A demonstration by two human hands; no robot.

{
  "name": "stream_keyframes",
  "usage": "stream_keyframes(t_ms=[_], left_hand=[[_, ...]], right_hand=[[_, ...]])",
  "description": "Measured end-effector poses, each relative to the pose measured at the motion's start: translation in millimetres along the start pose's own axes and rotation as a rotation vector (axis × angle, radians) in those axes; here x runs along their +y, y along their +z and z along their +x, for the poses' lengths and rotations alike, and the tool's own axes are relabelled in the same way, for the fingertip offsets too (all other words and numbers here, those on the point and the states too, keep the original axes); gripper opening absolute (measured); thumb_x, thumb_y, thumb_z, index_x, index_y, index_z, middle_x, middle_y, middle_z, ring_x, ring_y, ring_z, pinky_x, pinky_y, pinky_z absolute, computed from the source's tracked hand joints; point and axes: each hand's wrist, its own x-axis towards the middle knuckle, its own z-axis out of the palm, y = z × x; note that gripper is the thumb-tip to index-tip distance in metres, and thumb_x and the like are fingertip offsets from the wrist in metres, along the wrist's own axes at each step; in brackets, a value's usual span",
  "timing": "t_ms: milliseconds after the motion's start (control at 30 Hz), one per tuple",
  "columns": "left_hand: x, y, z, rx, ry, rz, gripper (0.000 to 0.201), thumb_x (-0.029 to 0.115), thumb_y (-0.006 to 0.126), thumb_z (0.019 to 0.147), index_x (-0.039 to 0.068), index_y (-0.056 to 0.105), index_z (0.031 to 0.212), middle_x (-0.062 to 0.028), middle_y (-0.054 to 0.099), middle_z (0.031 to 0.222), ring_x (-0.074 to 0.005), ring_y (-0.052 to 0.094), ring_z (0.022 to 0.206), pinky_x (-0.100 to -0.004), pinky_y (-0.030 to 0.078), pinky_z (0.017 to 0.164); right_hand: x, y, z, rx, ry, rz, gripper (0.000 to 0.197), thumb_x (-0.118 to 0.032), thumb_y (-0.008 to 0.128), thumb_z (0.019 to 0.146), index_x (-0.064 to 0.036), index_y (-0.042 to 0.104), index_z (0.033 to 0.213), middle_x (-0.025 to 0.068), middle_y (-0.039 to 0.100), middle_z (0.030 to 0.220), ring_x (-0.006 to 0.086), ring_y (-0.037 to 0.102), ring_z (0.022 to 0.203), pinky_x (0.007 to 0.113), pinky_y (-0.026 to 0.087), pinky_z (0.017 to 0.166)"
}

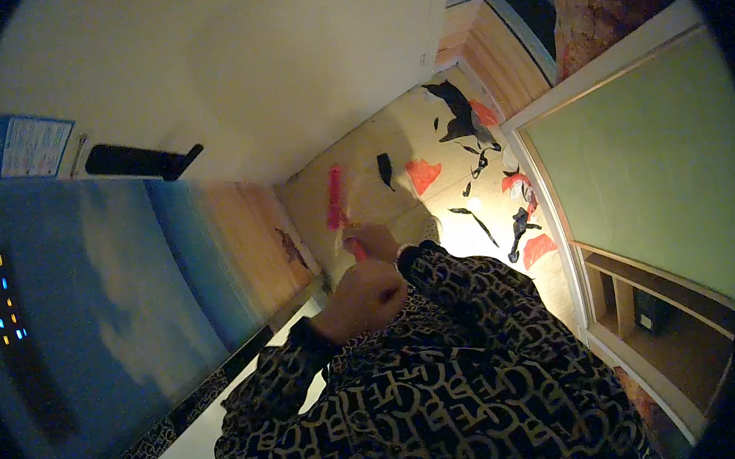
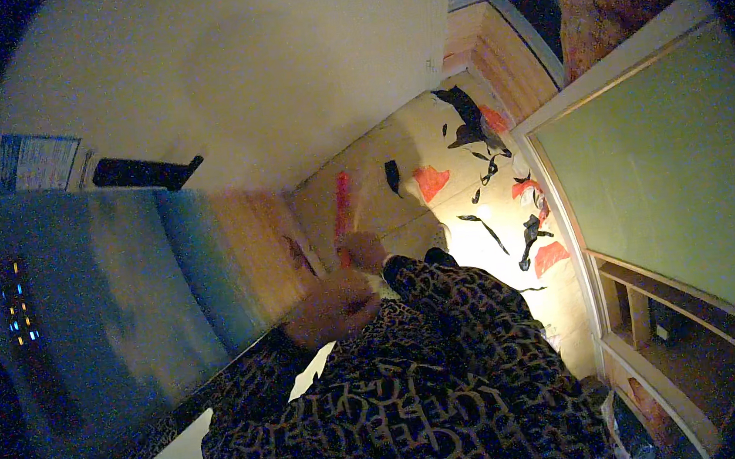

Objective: The person sweeps debris on a tiled floor using a pink broom. They gather scattered black and red pieces into a pile while moving around a bathroom area and a doorway.

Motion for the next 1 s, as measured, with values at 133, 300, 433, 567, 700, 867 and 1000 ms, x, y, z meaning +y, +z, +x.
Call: stream_keyframes(t_ms=[133,300,433,567,700,867,1000], left_hand=[[-39.0,55.6,40.4,-0.119,0.076,-0.03,0.025,0.018,0.06,0.086,0.003,0.053,0.067,-0.013,0.049,0.064,-0.0327,0.051,0.061,-0.0442,0.041,0.057],[3.9,48.6,67.3,-0.142,0.092,-0.177,0.024,0.017,0.063,0.085,0.004,0.052,0.067,-0.0125,0.048,0.063,-0.0334,0.052,0.062,-0.0428,0.042,0.057],[18.5,31.0,72.2,-0.07,0.118,-0.251,0.024,0.011,0.064,0.081,0.005,0.049,0.063,-0.0113,0.046,0.062,-0.0316,0.05,0.059,-0.0416,0.04,0.056],[42.2,-4.9,72.6,-0.114,0.045,-0.28,0.023,0.008,0.062,0.079,0.004,0.047,0.061,-0.0114,0.046,0.063,-0.03,0.049,0.06,-0.0423,0.039,0.056],[38.3,9.6,82.4,-0.17,0.04,-0.078,0.026,0.012,0.067,0.081,0.005,0.05,0.062,-0.0105,0.046,0.062,-0.0302,0.049,0.06,-0.0419,0.037,0.055],[2.8,55.0,100.8,-0.171,-0.005,-0.071,0.032,0.016,0.067,0.083,0.005,0.047,0.06,-0.0106,0.044,0.062,-0.0304,0.047,0.059,-0.0426,0.036,0.055],[21.4,42.6,118.6,-0.209,0.038,-0.184,0.025,0.013,0.066,0.081,0.005,0.052,0.063,-0.0098,0.05,0.064,-0.0285,0.051,0.06,-0.0398,0.04,0.057]], right_hand=[[52.7,-4.6,-15.6,0.187,-0.005,0.125,0.016,-0.02,0.062,0.082,-0.0122,0.064,0.096,0.0143,0.065,0.088,0.0332,0.064,0.081,0.041,0.05,0.068],[24.5,-105.2,-63.3,0.119,0.179,-0.135,0.011,-0.018,0.061,0.082,-0.0096,0.063,0.089,0.0128,0.064,0.083,0.0323,0.063,0.074,0.042,0.049,0.065],[15.7,-126.3,-70.4,0.145,0.285,-0.213,0.012,-0.02,0.061,0.08,-0.0082,0.06,0.083,0.011,0.061,0.077,0.0319,0.063,0.07,0.043,0.047,0.061],[7.0,-119.7,-55.3,0.155,0.233,-0.19,0.014,-0.023,0.062,0.079,-0.0099,0.06,0.084,0.0108,0.061,0.078,0.0335,0.062,0.072,0.043,0.049,0.064],[8.6,-105.4,-29.4,0.125,0.089,-0.125,0.016,-0.027,0.063,0.081,-0.0119,0.061,0.086,0.0107,0.062,0.08,0.0338,0.063,0.076,0.045,0.049,0.064],[36.1,-99.5,-30.8,0.03,0.121,-0.055,0.019,-0.03,0.064,0.082,-0.0124,0.061,0.088,0.0107,0.064,0.084,0.0336,0.063,0.079,0.047,0.049,0.065],[48.4,-124.2,-68.4,0.066,0.302,-0.135,0.02,-0.03,0.065,0.077,-0.0126,0.06,0.086,0.0112,0.064,0.082,0.0335,0.064,0.08,0.045,0.05,0.066]])
